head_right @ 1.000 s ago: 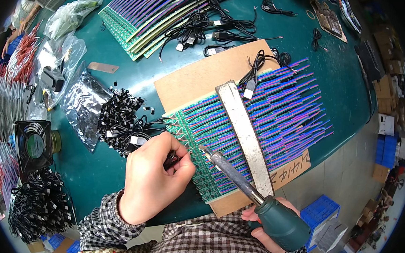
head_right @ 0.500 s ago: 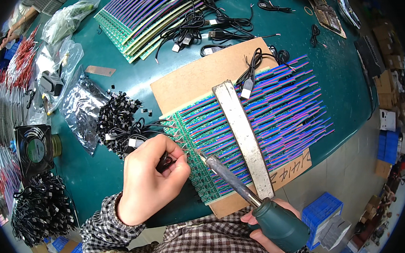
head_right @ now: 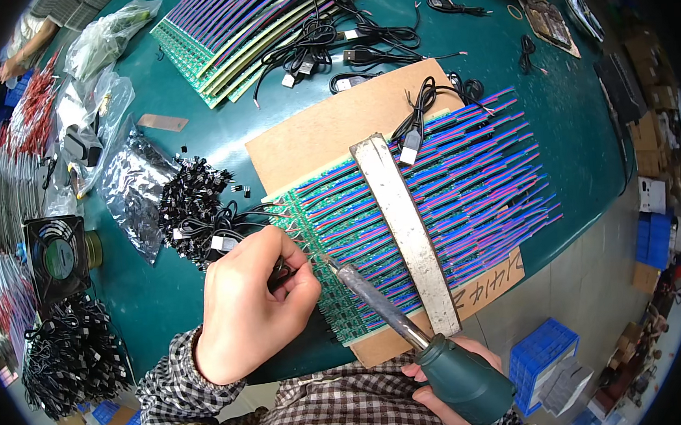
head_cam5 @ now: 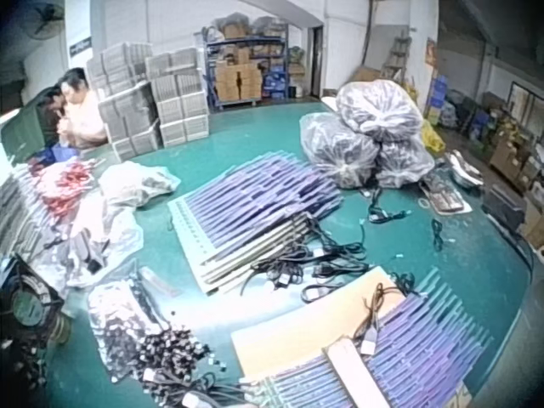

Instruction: The person solders wires from bundled cables onto circuit boards using a soldering gun, positioning each wire onto the board contacts by hand and applying heat to secure the connections.

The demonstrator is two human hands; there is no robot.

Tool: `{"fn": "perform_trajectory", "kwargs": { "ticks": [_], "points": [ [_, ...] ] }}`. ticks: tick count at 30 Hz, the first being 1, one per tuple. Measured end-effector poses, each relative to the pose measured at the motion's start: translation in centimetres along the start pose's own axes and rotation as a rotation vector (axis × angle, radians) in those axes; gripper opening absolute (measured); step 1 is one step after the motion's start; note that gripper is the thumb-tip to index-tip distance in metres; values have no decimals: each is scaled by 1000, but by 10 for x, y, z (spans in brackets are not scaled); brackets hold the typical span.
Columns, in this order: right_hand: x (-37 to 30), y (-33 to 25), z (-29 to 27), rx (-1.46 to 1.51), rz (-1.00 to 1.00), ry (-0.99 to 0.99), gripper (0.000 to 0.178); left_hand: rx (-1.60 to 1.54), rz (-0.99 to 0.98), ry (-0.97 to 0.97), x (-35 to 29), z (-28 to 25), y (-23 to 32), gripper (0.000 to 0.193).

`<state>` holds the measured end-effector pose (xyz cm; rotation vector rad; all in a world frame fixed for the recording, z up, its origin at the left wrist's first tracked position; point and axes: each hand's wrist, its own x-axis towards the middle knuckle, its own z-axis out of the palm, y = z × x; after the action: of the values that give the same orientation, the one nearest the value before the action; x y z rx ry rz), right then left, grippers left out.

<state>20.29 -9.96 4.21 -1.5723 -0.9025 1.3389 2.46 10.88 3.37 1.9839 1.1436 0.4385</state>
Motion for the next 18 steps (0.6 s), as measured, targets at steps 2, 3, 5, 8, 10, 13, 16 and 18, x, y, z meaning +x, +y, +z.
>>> {"fn": "perform_trajectory", "kwargs": {
  "ticks": [2,3,5,8,10,13,16,18],
  "points": [
    [-1,-4,5,0,1,37,42,13,8,-5,0,0,0,14],
    [-1,-6,7,0,2,72,42,24,12,0,0,1,0,14],
    [-2,-6,4,-75,-10,45,41,35,18,2,0,2,1,14],
    [0,-9,4,-134,-8,8,41,27,17,-3,0,1,0,14],
    [-1,-9,3,-118,6,3,41,15,19,7,0,1,0,14],
    [-3,-7,3,-151,9,-24,43,7,15,-11,1,-1,0,14],
    [-3,-6,4,-130,-12,3,44,-10,1,-14,1,0,-1,14],
    [-1,-7,4,-125,-27,0,44,-19,-12,-17,1,0,0,14]
  ]
}}
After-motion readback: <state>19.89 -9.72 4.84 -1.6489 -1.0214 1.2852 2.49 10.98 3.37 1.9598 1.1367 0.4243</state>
